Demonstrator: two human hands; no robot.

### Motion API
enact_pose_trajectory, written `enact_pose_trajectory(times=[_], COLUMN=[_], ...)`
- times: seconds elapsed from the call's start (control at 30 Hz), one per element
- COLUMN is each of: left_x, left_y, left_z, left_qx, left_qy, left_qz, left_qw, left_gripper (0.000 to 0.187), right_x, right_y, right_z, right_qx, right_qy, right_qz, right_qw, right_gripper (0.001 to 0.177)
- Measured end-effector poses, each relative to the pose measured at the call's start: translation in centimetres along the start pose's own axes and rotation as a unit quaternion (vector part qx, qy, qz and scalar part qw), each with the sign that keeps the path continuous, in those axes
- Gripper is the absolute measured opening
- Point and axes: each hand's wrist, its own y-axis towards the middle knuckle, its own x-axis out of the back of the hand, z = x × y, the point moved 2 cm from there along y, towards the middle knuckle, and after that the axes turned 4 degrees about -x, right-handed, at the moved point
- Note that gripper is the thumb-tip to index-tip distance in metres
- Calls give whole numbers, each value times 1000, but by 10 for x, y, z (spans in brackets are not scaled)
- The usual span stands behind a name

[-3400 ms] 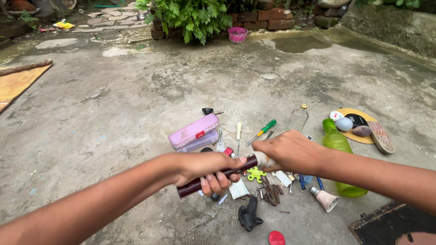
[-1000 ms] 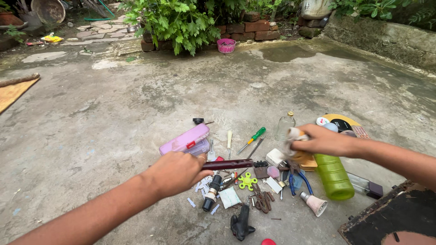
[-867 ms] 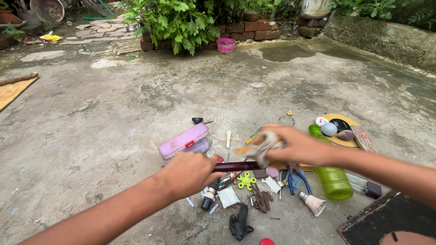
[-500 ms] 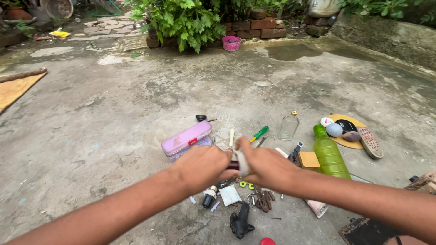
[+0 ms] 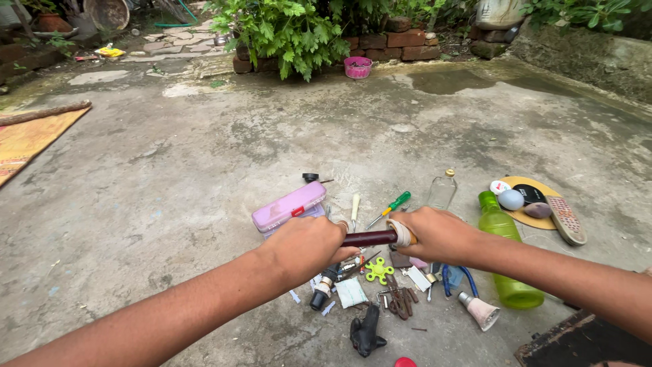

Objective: The person wipes various tools and objects with a cloth and places them into a wooden box.

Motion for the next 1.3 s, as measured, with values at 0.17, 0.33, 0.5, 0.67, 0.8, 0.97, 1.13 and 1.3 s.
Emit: enact_pose_trajectory(times=[0.17, 0.33, 0.5, 0.67, 0.8, 0.97, 1.13, 1.3], left_x=[-2, 3, 9, 17, 23, 30, 30, 43], left_y=[-1, -7, -28, -38, -36, -43, -54, -50], left_z=[-3, -9, -10, -10, -18, -25, -46, -86], left_qx=[24, 86, 140, 114, 112, 95, 47, 72], left_qy=[6, -52, -101, -89, -95, -119, -133, -146], left_qz=[0, 32, 99, 93, 92, 58, 15, 86], left_qw=[1000, 994, 980, 985, 985, 987, 990, 983], left_gripper=[49, 48, 51, 51, 49, 45, 37, 39], right_x=[4, -7, 6, 31, 33, 22, 15, 18], right_y=[7, 19, 15, -29, -40, -50, -78, -129], right_z=[2, -16, -58, -7, 62, 94, 107, 106], right_qx=[-12, -40, -64, -92, 154, 173, 133, 129], right_qy=[19, 7, -86, 154, 189, 102, -22, 48], right_qz=[41, 77, 76, 38, 12, 23, 17, -24], right_qw=[999, 996, 991, 983, 970, 979, 991, 990], right_gripper=[29, 29, 33, 49, 54, 40, 33, 35])
